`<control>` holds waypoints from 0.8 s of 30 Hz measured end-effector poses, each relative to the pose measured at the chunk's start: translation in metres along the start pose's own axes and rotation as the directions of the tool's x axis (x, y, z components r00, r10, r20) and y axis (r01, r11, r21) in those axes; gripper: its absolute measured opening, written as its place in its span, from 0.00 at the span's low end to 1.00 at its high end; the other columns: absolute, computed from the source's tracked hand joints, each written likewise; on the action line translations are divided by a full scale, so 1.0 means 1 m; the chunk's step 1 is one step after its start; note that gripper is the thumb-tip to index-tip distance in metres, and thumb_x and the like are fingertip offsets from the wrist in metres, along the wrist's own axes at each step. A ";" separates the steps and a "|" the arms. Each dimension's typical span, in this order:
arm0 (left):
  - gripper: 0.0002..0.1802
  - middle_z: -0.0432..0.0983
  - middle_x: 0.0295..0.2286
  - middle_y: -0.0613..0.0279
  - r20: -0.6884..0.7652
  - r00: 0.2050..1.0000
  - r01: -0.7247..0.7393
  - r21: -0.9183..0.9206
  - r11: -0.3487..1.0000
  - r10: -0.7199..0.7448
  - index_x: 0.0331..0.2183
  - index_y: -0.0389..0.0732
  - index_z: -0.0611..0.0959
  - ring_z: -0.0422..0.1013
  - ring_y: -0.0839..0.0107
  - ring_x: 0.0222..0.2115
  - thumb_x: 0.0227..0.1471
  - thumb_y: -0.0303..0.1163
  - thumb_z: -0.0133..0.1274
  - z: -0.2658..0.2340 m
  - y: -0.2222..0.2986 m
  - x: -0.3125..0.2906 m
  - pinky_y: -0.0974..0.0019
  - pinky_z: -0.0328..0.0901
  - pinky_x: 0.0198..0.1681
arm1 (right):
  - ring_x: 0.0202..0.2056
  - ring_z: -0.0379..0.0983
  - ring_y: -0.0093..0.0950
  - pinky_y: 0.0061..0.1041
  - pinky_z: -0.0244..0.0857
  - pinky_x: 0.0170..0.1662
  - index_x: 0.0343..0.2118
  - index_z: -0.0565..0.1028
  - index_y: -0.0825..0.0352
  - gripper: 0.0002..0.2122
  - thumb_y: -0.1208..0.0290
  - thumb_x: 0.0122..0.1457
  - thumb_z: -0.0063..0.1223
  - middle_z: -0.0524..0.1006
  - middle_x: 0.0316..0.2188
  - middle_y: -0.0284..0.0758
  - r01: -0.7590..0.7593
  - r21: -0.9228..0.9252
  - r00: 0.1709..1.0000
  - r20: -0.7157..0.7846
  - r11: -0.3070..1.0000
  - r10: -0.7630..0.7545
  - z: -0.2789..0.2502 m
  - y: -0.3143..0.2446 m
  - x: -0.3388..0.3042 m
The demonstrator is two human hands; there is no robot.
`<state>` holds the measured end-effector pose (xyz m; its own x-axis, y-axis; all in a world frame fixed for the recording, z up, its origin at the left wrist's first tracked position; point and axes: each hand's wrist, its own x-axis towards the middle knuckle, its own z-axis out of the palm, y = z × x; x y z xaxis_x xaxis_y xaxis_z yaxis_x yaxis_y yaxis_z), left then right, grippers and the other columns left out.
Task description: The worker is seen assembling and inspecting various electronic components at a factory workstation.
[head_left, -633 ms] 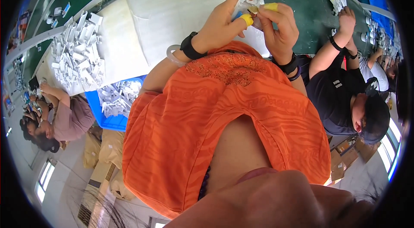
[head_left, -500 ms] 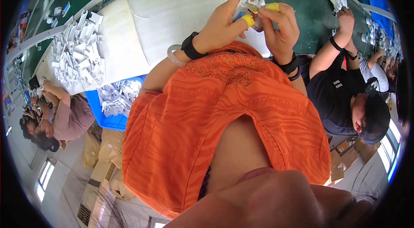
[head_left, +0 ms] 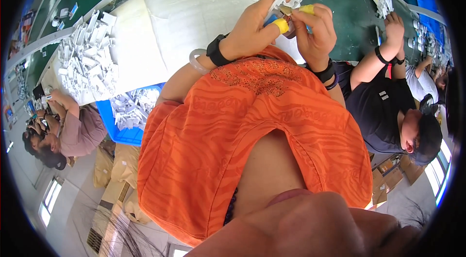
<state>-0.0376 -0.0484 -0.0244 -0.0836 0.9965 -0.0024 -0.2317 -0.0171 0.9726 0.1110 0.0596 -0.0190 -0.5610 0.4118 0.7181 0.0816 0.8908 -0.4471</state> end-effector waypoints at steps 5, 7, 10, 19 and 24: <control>0.20 0.74 0.27 0.61 -0.096 0.971 -0.214 0.046 0.976 0.218 0.48 0.34 0.70 0.68 0.78 0.20 0.55 0.31 0.49 0.007 -0.003 0.006 0.73 0.64 0.24 | 0.31 0.69 0.34 0.30 0.64 0.37 0.32 0.79 0.62 0.13 0.81 0.40 0.65 0.72 0.28 0.33 -0.005 0.011 1.000 0.006 1.000 0.005 0.001 -0.001 0.000; 0.20 0.74 0.27 0.62 -0.100 0.966 -0.227 0.109 0.968 0.238 0.48 0.34 0.70 0.67 0.79 0.19 0.56 0.33 0.50 0.006 -0.006 0.005 0.73 0.63 0.23 | 0.31 0.69 0.35 0.31 0.64 0.38 0.32 0.79 0.63 0.13 0.81 0.40 0.65 0.72 0.28 0.34 -0.001 -0.008 1.000 0.011 1.000 0.001 0.001 -0.002 0.001; 0.25 0.70 0.28 0.67 -0.037 0.997 -0.062 0.009 0.998 0.063 0.56 0.34 0.66 0.66 0.83 0.25 0.62 0.37 0.46 0.004 -0.006 0.001 0.78 0.65 0.23 | 0.31 0.69 0.35 0.31 0.64 0.39 0.31 0.79 0.63 0.13 0.81 0.40 0.65 0.72 0.28 0.34 -0.013 -0.004 1.000 0.026 1.000 0.013 -0.001 -0.003 0.001; 0.23 0.68 0.24 0.68 -0.056 0.998 -0.042 0.012 0.999 0.042 0.54 0.33 0.68 0.64 0.82 0.22 0.63 0.37 0.44 0.008 -0.004 -0.004 0.77 0.64 0.23 | 0.31 0.69 0.35 0.30 0.64 0.38 0.31 0.78 0.63 0.13 0.82 0.39 0.65 0.71 0.27 0.33 0.019 -0.024 1.000 0.011 1.000 -0.019 -0.003 -0.010 -0.001; 0.14 0.72 0.23 0.65 -0.107 0.981 -0.155 0.083 0.984 0.163 0.46 0.35 0.74 0.66 0.80 0.16 0.61 0.31 0.43 0.009 -0.004 -0.004 0.77 0.63 0.20 | 0.31 0.68 0.35 0.29 0.64 0.38 0.30 0.78 0.63 0.13 0.81 0.38 0.66 0.70 0.26 0.33 0.086 -0.023 0.996 -0.015 0.996 -0.087 -0.001 -0.010 0.000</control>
<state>-0.0276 -0.0520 -0.0266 -0.2234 0.9658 0.1315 -0.1350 -0.1643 0.9771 0.1108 0.0514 -0.0140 -0.5534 0.3360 0.7621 0.0519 0.9271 -0.3711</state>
